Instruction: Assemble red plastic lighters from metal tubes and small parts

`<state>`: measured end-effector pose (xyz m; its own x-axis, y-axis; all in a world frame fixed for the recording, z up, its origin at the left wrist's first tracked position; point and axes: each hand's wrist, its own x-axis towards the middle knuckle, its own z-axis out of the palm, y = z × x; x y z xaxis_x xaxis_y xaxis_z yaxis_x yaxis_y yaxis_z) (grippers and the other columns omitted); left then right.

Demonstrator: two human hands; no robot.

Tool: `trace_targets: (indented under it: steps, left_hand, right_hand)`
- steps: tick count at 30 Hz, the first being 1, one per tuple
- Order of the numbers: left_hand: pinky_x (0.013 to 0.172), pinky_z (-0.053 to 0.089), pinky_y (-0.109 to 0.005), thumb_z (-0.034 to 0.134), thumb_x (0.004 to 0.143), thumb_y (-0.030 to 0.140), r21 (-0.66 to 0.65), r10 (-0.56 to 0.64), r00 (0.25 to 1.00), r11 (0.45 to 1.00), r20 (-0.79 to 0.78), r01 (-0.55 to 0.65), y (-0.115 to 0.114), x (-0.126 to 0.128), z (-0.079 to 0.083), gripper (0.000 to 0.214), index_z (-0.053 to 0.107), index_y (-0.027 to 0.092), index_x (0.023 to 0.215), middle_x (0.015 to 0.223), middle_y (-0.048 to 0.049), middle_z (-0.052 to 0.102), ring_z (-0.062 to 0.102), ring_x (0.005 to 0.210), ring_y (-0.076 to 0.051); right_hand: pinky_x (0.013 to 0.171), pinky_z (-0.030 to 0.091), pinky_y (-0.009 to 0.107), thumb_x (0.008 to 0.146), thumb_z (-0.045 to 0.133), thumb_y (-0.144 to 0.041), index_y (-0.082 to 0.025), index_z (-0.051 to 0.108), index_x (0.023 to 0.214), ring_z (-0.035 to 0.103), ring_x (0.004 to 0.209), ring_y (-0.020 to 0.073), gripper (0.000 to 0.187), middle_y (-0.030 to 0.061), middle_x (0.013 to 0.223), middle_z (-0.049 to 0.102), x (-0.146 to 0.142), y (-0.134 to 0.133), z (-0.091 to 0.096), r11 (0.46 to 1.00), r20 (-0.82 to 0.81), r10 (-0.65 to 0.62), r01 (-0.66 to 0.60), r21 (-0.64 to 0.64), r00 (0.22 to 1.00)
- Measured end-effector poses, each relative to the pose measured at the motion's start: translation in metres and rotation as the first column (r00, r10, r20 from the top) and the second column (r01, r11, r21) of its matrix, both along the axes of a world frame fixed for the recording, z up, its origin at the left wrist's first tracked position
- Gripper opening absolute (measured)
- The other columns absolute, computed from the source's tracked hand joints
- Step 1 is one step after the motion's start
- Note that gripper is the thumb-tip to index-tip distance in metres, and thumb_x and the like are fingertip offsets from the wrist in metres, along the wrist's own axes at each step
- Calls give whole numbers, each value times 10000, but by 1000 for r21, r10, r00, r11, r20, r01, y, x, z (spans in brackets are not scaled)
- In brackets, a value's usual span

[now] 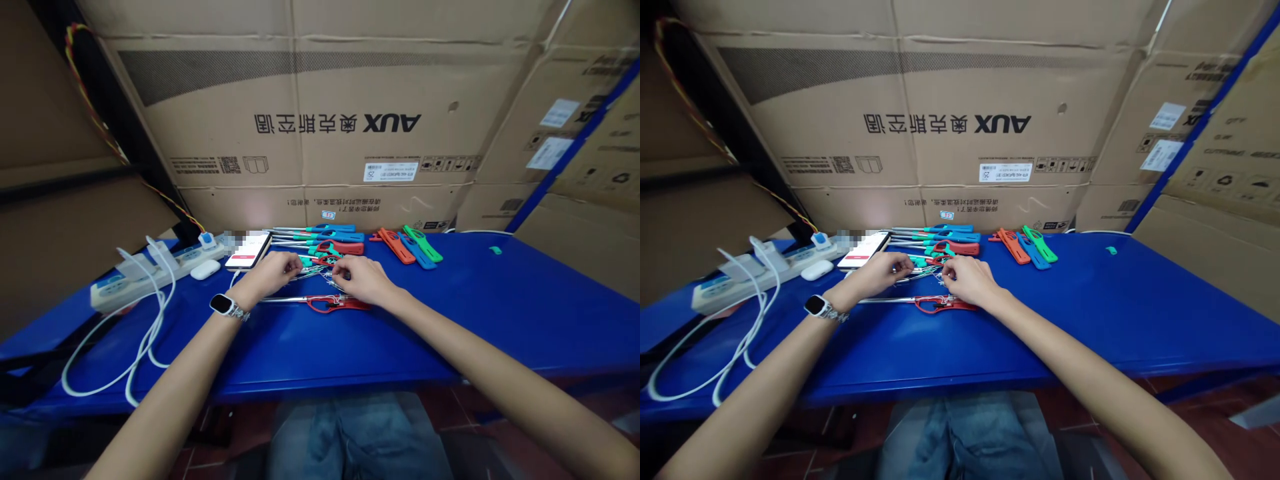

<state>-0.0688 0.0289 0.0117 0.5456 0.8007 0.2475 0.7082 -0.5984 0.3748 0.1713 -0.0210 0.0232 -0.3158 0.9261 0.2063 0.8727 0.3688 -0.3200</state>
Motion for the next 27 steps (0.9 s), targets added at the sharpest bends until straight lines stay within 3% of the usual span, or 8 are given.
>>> trace_targets:
  steps: [7, 12, 16, 23, 27]
  left_hand:
    - [678, 453, -274, 510, 854, 181, 84, 94, 991, 991, 96, -102, 0, -14, -12, 142, 651, 168, 850, 830, -56, 694, 618, 748, -180]
    - [689, 472, -284, 517, 859, 193, 41, 62, 989, 997, 138, -68, -4, -14, -16, 132, 647, 169, 853, 832, -56, 679, 608, 748, -180]
    - [710, 480, -293, 546, 840, 173, 75, 68, 988, 994, 139, -79, -1, -11, -21, 103, 649, 175, 842, 836, -58, 676, 611, 762, -186]
    - [683, 475, -280, 524, 806, 126, 56, 72, 985, 995, 156, -82, -3, -14, -15, 135, 652, 169, 797, 807, -55, 670, 604, 721, -175]
    - [709, 484, -294, 538, 794, 147, 29, 262, 941, 961, 213, -274, 2, -28, -11, 122, 655, 159, 827, 781, -55, 677, 615, 726, -184]
  right_hand:
    - [745, 433, 297, 899, 519, -254, -227, 730, 995, 597, 1036, 249, 234, 98, 1096, 652, -35, 38, 11, 986, 239, 118, -143, 89, 964]
    - [749, 446, 305, 800, 613, -200, -234, 746, 948, 578, 1076, 284, 201, 111, 1111, 640, -45, 65, 18, 975, 340, 209, -223, 3, 917]
    - [711, 437, 291, 746, 628, -147, -221, 745, 844, 606, 1007, 268, 170, 98, 1058, 670, -41, 70, 22, 975, 357, 217, -217, -39, 909]
    - [775, 450, 313, 750, 646, -235, -247, 742, 929, 610, 1014, 265, 203, 83, 1094, 650, -39, 67, 25, 964, 307, 264, -257, -64, 914]
    - [779, 449, 308, 835, 578, -258, -231, 727, 977, 615, 994, 241, 207, 92, 1110, 631, -46, 67, 21, 961, 253, 269, -276, -9, 929]
